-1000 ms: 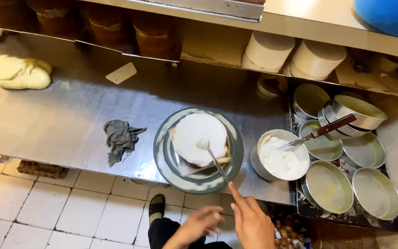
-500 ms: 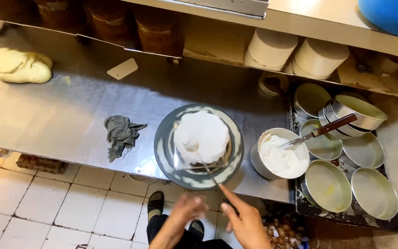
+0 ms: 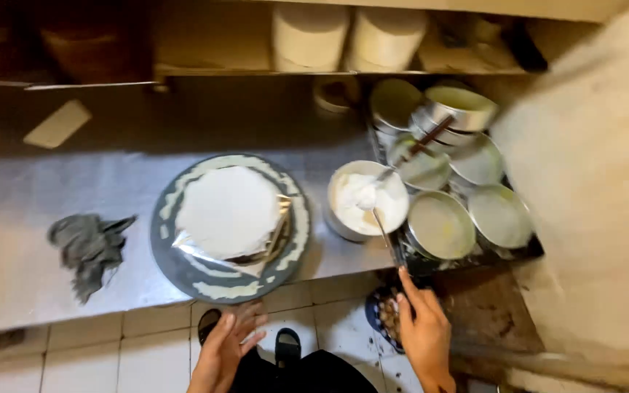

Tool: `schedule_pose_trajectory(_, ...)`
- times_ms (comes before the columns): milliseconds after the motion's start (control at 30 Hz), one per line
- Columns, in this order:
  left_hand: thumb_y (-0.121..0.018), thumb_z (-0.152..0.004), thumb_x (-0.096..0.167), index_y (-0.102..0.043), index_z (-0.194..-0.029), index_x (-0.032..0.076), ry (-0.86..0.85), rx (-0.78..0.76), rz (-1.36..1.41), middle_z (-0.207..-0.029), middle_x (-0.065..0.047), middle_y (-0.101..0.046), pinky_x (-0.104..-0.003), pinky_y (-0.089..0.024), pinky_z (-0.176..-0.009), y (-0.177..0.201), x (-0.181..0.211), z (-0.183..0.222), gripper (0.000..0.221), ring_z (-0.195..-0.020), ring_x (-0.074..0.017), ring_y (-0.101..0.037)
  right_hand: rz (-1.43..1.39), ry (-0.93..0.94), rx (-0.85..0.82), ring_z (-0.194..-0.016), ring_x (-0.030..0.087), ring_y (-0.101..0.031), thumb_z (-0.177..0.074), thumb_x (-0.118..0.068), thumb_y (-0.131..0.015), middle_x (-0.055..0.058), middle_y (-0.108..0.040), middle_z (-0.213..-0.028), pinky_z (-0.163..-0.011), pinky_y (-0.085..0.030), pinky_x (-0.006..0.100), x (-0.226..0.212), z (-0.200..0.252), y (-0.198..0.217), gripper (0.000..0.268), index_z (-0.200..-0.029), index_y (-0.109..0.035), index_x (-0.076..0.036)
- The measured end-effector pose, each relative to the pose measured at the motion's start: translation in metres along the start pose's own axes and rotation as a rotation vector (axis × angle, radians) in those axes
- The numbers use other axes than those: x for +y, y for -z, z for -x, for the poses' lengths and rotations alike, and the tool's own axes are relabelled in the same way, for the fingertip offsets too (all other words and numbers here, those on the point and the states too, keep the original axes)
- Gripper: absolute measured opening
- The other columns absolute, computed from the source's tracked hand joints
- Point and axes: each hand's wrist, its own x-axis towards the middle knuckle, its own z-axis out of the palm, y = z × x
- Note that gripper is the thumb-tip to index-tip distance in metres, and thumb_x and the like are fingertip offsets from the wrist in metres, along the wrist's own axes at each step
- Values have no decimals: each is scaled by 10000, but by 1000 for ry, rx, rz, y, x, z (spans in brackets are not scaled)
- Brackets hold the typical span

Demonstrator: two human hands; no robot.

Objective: Applying and smoothing white frosting on a layered chocolate cake using an offset spatula.

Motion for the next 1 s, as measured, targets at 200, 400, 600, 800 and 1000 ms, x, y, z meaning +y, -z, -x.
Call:
schedule_pose_trajectory(200, -453, -944, 268, -447, -1467, -54, 187, -94, -204, -1453, -316, -612, -521, -473, -1025, 1, -28, -26, 614, -1258, -438, -617, 657, 116, -50, -502, 191, -503, -870, -227, -658, -17, -544, -795, -479, -497, 357, 31, 1, 42, 590, -1419, -584, -430)
schedule_pose_trajectory(400, -485, -949, 283, -415, -1554, -21, 263, -192, -316, -1423, -296, -641, -478, -517, -1005, 0, -44, -40, 681, -1218, -412, -672, 944, -54, -177, -552, 146, -616, -936, -541, -531, -58, -605, -814, -517, -552, 312, -2, -8, 118, 468, -1393, -539, -435)
schedule_pose_trajectory(600, -507, -940, 311, -477, -1544, 35, 315, -160, -404, -1393, -240, -683, -425, -504, -980, 0, -59, -38, 665, -1186, -356, -688, 916, -32, -74, -447, 172, -626, -985, -519, -500, -21, -638, -836, -427, -567, 332, 32, -13, 66, 437, -1299, -653, -256)
schedule_pose_trajectory(800, -495, -981, 259, -501, -1536, 39, 329, -106, -344, -1346, -224, -700, -438, -497, -963, 0, -59, -34, 598, -1163, -356, -676, 500, -8, -45, -599, 280, -673, -915, -375, -636, 2, -696, -897, -566, -560, 412, -16, -6, 50, 285, -1160, -698, -241)
schedule_pose_trajectory(1000, -501, -960, 284, -493, -1541, 13, 322, -82, -356, -1350, -238, -689, -444, -480, -981, -6, -55, -35, 641, -1177, -370, -667, 798, 237, 72, -780, 194, -612, -789, -98, -685, -11, -614, -1165, -674, -520, 357, 32, -4, 50, 617, -1346, -629, -356)
